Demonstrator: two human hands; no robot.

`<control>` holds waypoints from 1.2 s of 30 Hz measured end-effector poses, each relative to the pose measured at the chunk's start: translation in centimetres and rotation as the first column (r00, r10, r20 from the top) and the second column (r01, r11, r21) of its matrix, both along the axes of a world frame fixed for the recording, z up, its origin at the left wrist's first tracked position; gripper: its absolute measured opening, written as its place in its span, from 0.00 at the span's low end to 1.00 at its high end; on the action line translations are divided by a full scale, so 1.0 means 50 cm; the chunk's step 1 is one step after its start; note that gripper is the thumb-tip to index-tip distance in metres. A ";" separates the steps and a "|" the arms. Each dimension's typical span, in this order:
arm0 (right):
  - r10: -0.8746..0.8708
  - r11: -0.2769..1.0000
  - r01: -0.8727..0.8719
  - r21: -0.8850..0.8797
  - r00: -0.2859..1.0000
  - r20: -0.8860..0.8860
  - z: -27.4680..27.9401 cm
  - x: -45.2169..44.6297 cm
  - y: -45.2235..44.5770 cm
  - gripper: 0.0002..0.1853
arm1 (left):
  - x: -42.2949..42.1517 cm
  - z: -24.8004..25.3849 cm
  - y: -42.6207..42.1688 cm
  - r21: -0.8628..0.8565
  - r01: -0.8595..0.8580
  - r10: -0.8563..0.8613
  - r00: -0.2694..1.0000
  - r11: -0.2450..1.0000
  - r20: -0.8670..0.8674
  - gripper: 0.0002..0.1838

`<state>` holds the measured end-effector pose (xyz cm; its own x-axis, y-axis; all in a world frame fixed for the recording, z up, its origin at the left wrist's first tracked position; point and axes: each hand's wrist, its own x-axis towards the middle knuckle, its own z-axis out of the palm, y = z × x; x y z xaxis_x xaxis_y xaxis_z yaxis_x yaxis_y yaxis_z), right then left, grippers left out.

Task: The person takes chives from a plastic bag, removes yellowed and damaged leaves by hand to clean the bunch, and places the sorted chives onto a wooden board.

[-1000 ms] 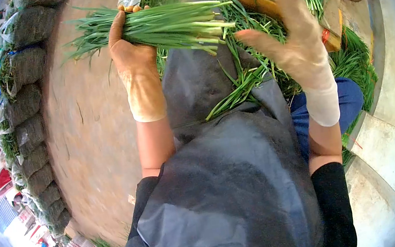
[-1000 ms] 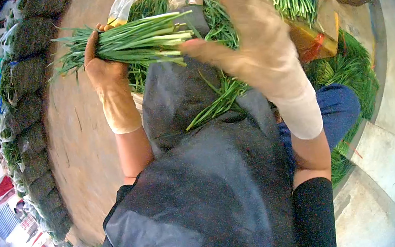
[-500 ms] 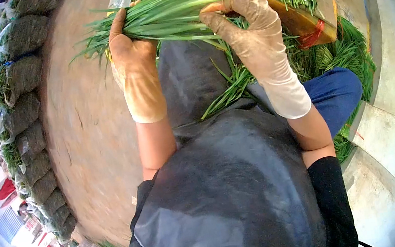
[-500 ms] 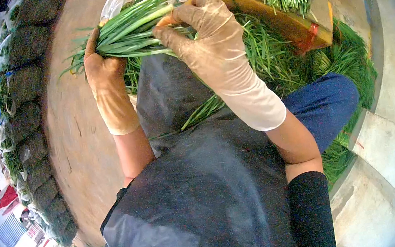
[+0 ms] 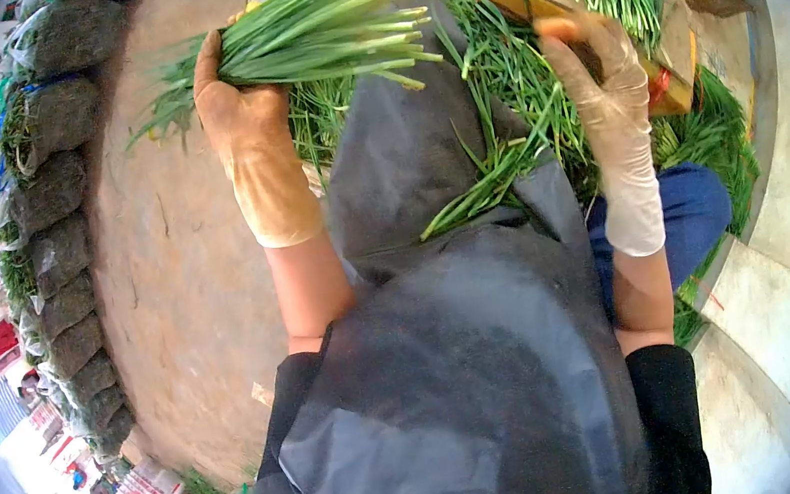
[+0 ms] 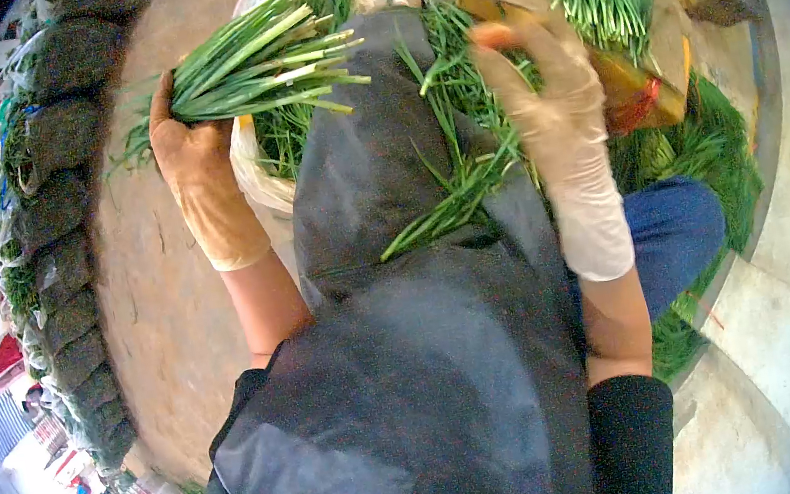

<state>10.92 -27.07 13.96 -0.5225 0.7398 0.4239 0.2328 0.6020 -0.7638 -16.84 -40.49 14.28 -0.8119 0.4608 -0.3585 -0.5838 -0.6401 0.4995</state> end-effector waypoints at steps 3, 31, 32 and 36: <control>0.043 0.894 -0.025 0.448 0.999 -0.030 0.058 -0.094 -0.059 0.14 | 0.046 0.023 0.022 0.003 0.008 -0.008 1.000 1.000 -0.027 0.09; 0.302 0.953 -0.293 0.073 0.930 -0.209 0.067 -0.148 -0.047 0.09 | 0.043 -0.052 0.007 0.191 0.508 -0.498 0.862 0.840 -0.097 0.15; 0.306 0.951 -0.306 0.040 0.916 -0.261 0.059 -0.147 -0.045 0.09 | 0.052 -0.049 0.010 0.105 0.470 -0.462 0.882 0.876 -0.093 0.15; 0.264 0.956 -0.227 0.188 0.943 -0.204 0.069 -0.123 -0.040 0.06 | 0.066 -0.048 0.018 0.096 0.463 -0.458 0.886 0.881 -0.071 0.15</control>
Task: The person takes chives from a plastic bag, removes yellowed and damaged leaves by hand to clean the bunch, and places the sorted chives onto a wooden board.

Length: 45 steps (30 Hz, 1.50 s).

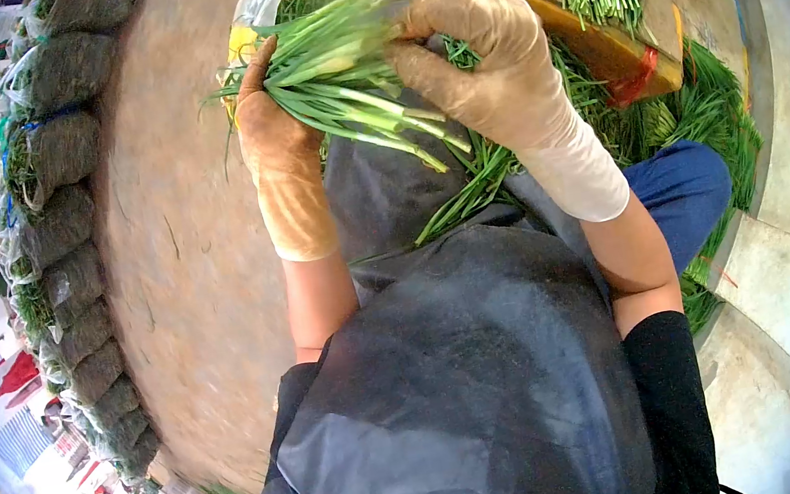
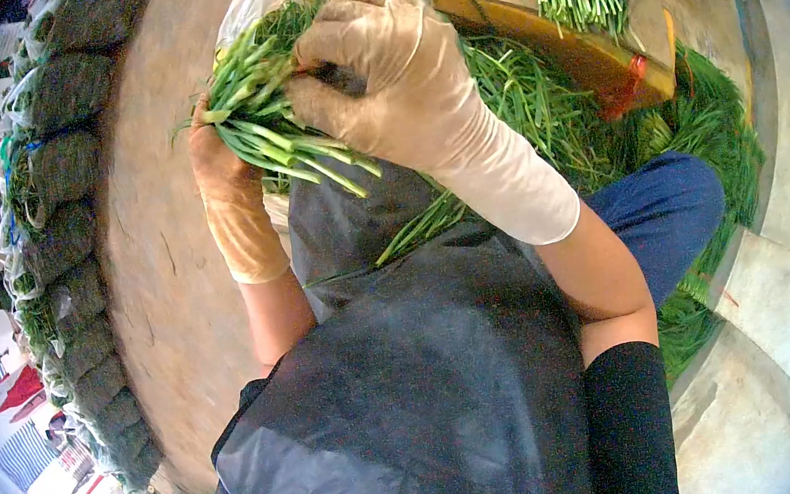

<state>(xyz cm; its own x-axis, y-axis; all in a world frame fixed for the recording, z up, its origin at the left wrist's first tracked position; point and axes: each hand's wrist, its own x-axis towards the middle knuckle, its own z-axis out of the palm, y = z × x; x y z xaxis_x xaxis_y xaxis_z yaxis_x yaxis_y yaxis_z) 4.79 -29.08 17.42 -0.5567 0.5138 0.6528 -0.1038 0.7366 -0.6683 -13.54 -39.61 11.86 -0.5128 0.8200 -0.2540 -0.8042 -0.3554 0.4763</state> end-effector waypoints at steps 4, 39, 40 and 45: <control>-0.186 0.945 0.171 0.280 0.982 0.028 -0.010 0.015 0.002 0.04 | -0.001 -0.001 0.011 0.027 0.077 -0.080 0.987 0.997 0.139 0.15; -0.581 0.813 0.344 0.469 0.450 0.678 -0.219 0.215 0.091 0.19 | -0.014 0.028 -0.033 -0.121 -0.427 0.379 0.878 0.896 -0.293 0.21; -0.479 0.866 0.329 0.376 0.759 0.441 -0.153 0.186 0.069 0.24 | -0.016 0.030 -0.030 -0.106 -0.397 0.363 0.899 0.912 -0.246 0.21; -0.131 0.990 0.138 -0.038 0.979 0.159 0.038 0.056 -0.026 0.17 | 0.031 0.050 -0.011 -0.114 -0.361 0.298 0.881 0.925 -0.368 0.23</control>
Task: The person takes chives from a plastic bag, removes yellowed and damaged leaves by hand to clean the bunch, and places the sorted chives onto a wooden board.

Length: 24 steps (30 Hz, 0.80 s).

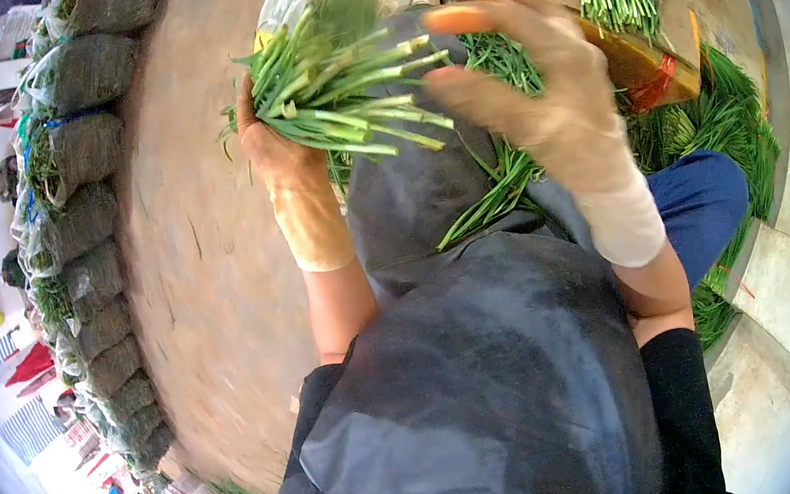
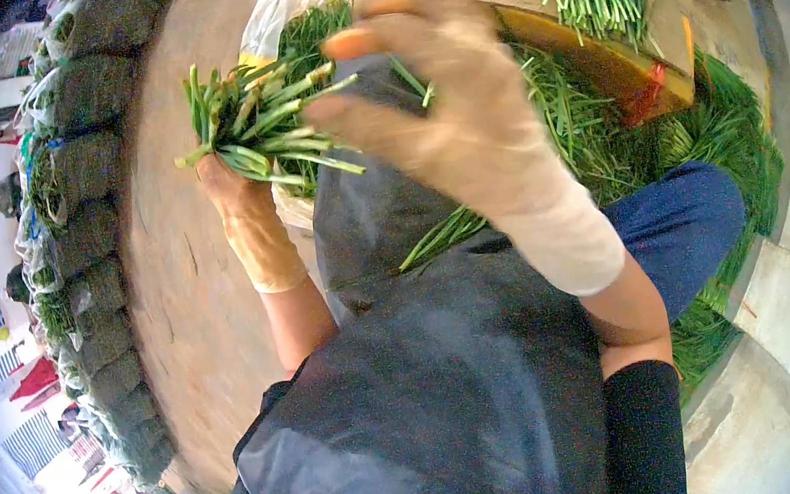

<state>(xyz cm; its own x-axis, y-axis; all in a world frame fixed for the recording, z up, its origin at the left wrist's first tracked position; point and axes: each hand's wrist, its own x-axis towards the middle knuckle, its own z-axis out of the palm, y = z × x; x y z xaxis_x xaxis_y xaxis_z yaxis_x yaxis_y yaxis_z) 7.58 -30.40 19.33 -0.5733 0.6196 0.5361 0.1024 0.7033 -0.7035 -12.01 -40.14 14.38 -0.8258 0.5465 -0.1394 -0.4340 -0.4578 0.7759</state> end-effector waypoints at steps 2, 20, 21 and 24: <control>0.036 0.999 -0.036 -0.012 0.999 -0.010 0.008 -0.041 -0.007 0.15 | -0.004 -0.006 0.003 -0.005 0.042 -0.042 0.999 0.999 -0.002 0.23; -0.044 0.999 0.044 0.002 0.996 0.081 -0.078 0.061 0.082 0.10 | -0.064 -0.041 -0.016 0.672 0.171 -0.402 0.893 0.721 0.203 0.23; -0.030 0.993 0.041 -0.109 0.994 0.104 -0.109 0.094 0.115 0.11 | -0.073 -0.042 -0.024 0.625 0.170 -0.317 0.939 0.762 0.131 0.24; 0.110 0.571 -0.539 -0.620 0.798 -0.593 -0.226 0.153 0.188 0.16 | -0.101 -0.040 -0.044 0.699 0.159 -0.346 0.928 0.697 0.134 0.24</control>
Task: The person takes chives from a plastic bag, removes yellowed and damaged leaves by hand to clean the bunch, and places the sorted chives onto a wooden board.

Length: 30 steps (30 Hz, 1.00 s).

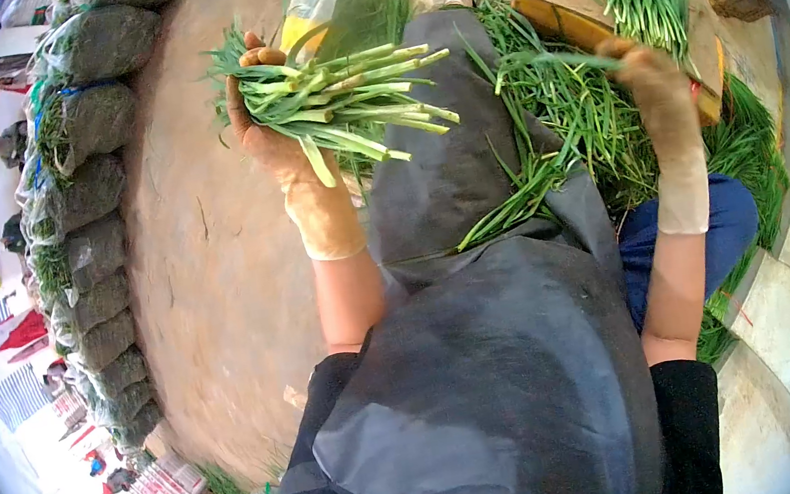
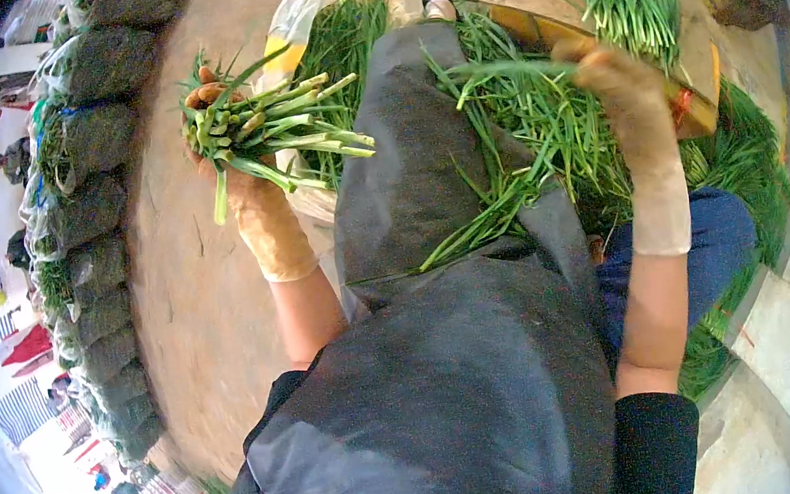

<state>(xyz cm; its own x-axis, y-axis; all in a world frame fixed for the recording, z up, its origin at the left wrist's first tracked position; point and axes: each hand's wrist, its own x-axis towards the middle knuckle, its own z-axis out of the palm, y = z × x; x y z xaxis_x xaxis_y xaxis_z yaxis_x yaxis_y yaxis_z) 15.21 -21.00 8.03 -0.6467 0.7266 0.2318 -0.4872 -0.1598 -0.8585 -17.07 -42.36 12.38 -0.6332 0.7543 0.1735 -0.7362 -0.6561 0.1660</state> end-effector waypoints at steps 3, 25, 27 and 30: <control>-0.841 0.425 -0.288 0.858 0.226 0.492 -0.035 -0.011 -0.051 0.18 | -0.001 0.003 0.004 0.226 0.160 -0.196 0.970 0.961 0.146 0.24; -0.239 0.845 -0.129 0.518 0.777 0.583 0.075 -0.081 -0.150 0.20 | 0.034 0.011 0.032 0.097 0.156 -0.173 0.962 0.983 0.212 0.21; -0.054 0.945 -0.111 0.307 0.874 0.482 0.143 -0.123 -0.178 0.19 | 0.057 0.016 0.035 0.054 0.148 -0.155 0.971 0.988 0.180 0.21; 0.148 0.969 -0.206 0.133 0.925 0.351 0.160 -0.182 -0.192 0.15 | 0.060 0.020 0.042 0.082 0.205 -0.218 0.956 0.975 0.198 0.21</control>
